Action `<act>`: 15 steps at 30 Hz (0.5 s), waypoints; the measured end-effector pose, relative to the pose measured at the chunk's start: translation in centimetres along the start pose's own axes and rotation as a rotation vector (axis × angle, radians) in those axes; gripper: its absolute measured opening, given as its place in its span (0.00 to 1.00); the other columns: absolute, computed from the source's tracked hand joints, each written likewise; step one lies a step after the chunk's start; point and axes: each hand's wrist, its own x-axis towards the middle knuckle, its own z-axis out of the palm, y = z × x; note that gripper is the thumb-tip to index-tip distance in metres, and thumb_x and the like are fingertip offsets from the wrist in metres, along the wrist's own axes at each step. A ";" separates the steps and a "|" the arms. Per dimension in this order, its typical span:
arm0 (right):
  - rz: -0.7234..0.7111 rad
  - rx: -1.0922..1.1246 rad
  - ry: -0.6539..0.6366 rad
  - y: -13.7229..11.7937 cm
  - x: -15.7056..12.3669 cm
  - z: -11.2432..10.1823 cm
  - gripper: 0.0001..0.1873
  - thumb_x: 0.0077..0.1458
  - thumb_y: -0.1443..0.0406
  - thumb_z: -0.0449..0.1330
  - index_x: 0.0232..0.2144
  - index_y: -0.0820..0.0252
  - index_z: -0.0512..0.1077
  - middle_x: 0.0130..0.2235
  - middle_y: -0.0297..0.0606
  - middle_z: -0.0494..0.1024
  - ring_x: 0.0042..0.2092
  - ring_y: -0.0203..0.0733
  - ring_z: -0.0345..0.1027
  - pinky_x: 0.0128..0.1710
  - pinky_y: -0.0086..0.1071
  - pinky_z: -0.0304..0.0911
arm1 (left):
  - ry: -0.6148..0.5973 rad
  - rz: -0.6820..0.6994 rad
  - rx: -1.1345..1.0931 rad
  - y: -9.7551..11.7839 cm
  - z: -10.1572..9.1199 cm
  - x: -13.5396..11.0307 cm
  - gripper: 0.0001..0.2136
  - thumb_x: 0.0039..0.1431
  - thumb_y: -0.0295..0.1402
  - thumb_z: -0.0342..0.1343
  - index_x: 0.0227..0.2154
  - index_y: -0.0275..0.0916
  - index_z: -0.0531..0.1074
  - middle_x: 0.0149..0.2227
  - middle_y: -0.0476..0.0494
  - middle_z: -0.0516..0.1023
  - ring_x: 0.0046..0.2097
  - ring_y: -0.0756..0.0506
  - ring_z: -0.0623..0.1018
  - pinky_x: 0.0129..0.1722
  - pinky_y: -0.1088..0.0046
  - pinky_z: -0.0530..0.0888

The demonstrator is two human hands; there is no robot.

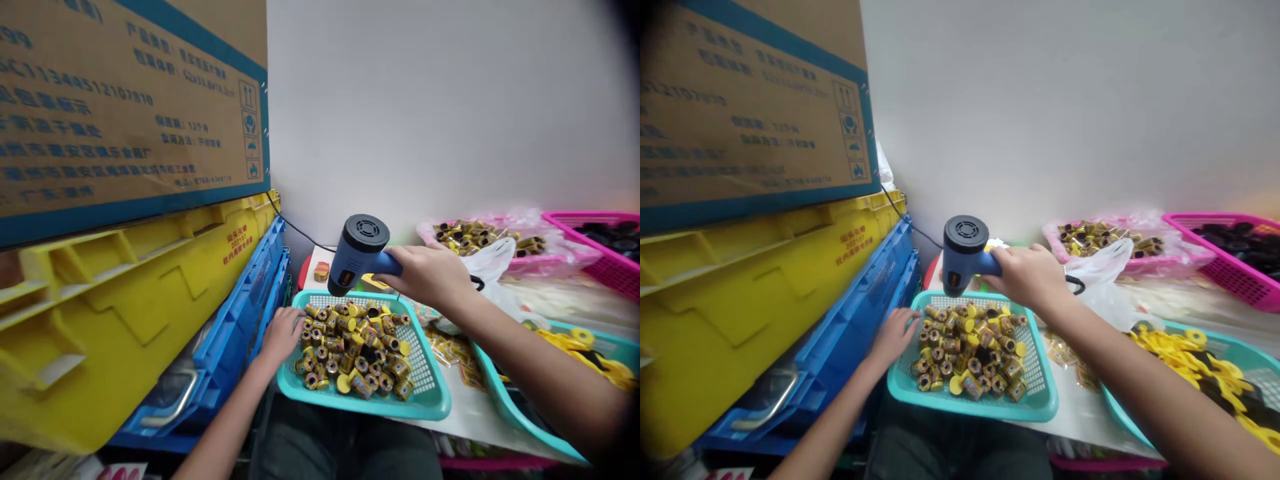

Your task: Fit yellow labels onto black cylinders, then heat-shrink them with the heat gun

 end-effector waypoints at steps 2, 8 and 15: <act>0.019 -0.010 0.003 1.5 -1.1 -0.1 0.23 0.54 0.45 0.57 0.34 0.59 0.72 0.32 0.38 0.79 0.30 0.41 0.69 0.32 0.34 0.48 | -0.113 0.067 0.089 0.0 1.1 3.6 0.10 0.59 0.24 0.50 0.38 0.39 0.75 0.41 0.39 0.79 0.47 0.40 0.73 0.47 0.63 0.70; 0.019 0.012 0.048 4.5 -3.3 0.0 0.25 0.54 0.43 0.56 0.38 0.57 0.73 0.31 0.37 0.78 0.30 0.42 0.70 0.32 0.34 0.50 | -0.313 0.162 0.299 0.0 4.3 7.6 0.11 0.50 0.17 0.54 0.34 0.34 0.75 0.40 0.32 0.77 0.49 0.37 0.72 0.48 0.60 0.68; 0.069 0.043 -0.046 3.3 -3.5 -0.4 0.26 0.53 0.42 0.55 0.38 0.56 0.73 0.33 0.37 0.78 0.31 0.43 0.69 0.32 0.35 0.49 | -0.446 0.195 0.328 0.1 4.2 6.5 0.11 0.57 0.30 0.59 0.43 0.34 0.73 0.44 0.38 0.76 0.46 0.40 0.75 0.48 0.58 0.72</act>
